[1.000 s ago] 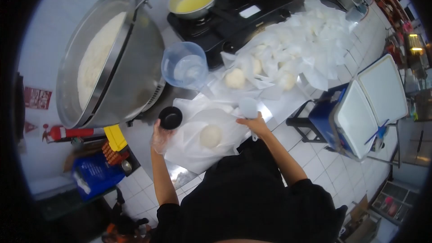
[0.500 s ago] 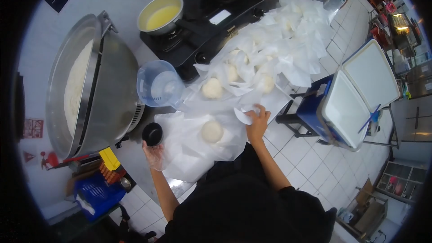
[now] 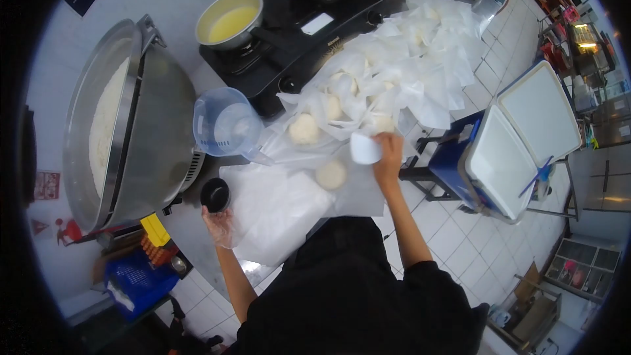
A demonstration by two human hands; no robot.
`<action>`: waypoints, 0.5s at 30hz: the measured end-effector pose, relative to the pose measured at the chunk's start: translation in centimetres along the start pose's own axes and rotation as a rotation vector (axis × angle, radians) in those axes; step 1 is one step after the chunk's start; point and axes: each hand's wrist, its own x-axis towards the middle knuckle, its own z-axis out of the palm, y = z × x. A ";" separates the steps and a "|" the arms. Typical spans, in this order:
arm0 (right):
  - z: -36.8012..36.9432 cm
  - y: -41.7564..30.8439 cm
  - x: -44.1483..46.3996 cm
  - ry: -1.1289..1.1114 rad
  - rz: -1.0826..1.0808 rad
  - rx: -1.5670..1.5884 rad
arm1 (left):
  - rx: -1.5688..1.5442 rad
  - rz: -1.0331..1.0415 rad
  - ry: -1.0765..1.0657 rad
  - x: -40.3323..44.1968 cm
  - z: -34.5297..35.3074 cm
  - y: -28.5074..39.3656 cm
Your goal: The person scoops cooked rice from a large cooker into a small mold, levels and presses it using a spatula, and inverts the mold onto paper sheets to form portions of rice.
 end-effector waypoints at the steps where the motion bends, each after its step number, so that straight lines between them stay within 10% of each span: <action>1: -0.4 0.3 1.1 0.042 0.033 -0.016 | -0.020 0.003 0.001 0.1 -0.1 -0.1; 8: -4.5 5.4 4.7 -0.279 0.295 0.193 | -0.231 0.121 -0.193 -3.1 -0.6 0.4; 15: -6.4 1.7 11.2 -0.195 0.401 0.165 | -0.177 0.818 -0.242 -16.5 4.9 15.8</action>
